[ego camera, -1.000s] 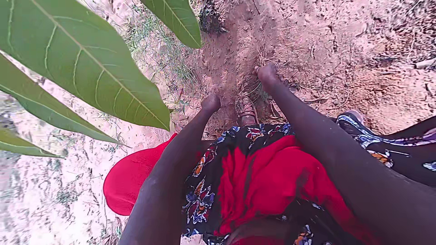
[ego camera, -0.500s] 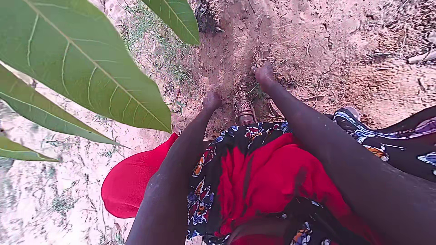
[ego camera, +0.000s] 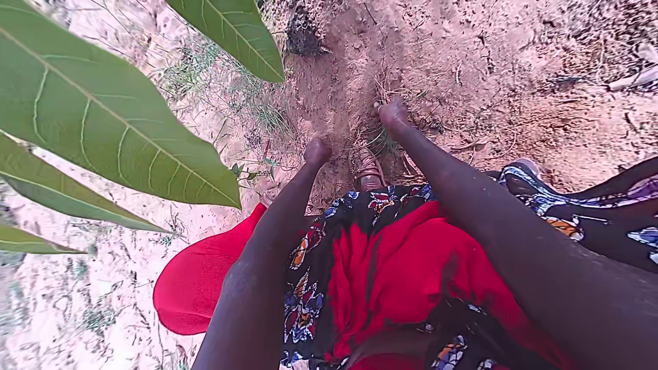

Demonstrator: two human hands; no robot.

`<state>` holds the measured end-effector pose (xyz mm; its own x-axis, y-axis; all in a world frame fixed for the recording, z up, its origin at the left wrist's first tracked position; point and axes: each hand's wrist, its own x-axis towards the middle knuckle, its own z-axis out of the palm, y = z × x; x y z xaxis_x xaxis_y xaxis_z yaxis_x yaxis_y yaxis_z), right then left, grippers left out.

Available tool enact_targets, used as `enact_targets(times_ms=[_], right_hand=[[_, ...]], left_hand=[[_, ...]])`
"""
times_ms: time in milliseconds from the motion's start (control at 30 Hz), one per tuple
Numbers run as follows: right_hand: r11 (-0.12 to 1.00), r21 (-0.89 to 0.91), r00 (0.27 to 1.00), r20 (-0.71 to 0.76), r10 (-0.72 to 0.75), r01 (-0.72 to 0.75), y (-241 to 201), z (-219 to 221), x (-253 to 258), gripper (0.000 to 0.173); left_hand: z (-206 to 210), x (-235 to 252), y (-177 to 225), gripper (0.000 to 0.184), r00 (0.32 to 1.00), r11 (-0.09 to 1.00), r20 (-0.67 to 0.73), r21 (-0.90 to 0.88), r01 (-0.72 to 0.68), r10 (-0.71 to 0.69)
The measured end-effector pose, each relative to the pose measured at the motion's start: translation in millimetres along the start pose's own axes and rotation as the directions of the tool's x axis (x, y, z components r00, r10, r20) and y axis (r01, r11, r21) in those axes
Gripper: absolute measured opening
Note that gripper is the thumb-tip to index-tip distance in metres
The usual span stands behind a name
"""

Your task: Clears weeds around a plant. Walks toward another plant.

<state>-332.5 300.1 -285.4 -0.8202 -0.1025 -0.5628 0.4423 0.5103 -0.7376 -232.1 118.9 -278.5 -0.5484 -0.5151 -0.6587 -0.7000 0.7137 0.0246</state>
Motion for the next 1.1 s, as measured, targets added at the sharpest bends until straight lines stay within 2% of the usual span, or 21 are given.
enact_targets(times_ms=[200,300,367,467,567,733,833,867,933,1033,1100], right_hand=[[0.998,0.061,1.000,0.024,0.020,-0.022,-3.6,-0.4,-3.6,0.047],[0.993,0.118,0.999,0.035,0.022,-0.026,-3.8,-1.7,-3.4,0.047],[0.986,0.163,1.000,0.023,-0.016,0.012,2.3,0.0,4.1,0.044],[0.978,0.204,0.999,-0.008,-0.033,0.034,-2.5,-8.6,10.0,0.043],[0.996,0.072,0.987,-0.155,-0.049,0.060,-24.0,-45.3,6.1,0.047],[0.982,-0.132,0.898,-0.403,-0.178,0.135,-48.7,-116.0,-0.1,0.043],[0.951,-0.291,0.863,-0.450,-0.231,0.103,-56.3,-136.5,-16.0,0.043],[0.944,-0.313,0.863,-0.442,-0.244,0.106,-56.8,-137.3,-17.1,0.042],[0.951,-0.276,0.890,-0.385,-0.243,0.141,-57.7,-129.8,-15.1,0.043],[0.975,-0.108,0.951,-0.221,-0.215,0.195,-53.9,-98.7,-11.0,0.047],[0.972,-0.150,0.979,-0.068,-0.192,0.180,-49.5,-77.4,-20.0,0.055]], left_hand=[[-4.5,3.3,-5.7,0.031,0.995,0.974,0.061,0.211,-0.085,0.074],[-18.0,4.2,-9.4,0.026,0.985,0.974,0.118,0.175,-0.147,0.128],[-26.1,0.9,-15.0,0.025,0.964,0.976,0.173,0.046,-0.215,0.204],[-32.7,2.9,-16.2,0.032,0.972,0.966,0.058,-0.132,-0.220,0.229],[-26.4,10.3,-12.5,0.034,0.964,0.948,-0.030,-0.178,-0.265,0.264],[-14.9,-2.9,-1.2,0.034,0.927,0.904,0.099,-0.284,-0.321,0.361],[-15.8,-0.8,8.0,0.037,0.930,0.934,0.103,-0.085,-0.346,0.354],[-17.4,0.8,8.2,0.039,0.937,0.941,0.083,-0.019,-0.338,0.339],[-24.8,2.8,4.4,0.040,0.953,0.953,0.009,0.001,-0.303,0.303],[-39.6,8.7,-2.8,0.036,0.967,0.967,-0.085,-0.066,-0.246,0.240],[-43.1,6.3,-7.1,0.036,0.977,0.957,-0.036,-0.198,-0.213,0.210]])
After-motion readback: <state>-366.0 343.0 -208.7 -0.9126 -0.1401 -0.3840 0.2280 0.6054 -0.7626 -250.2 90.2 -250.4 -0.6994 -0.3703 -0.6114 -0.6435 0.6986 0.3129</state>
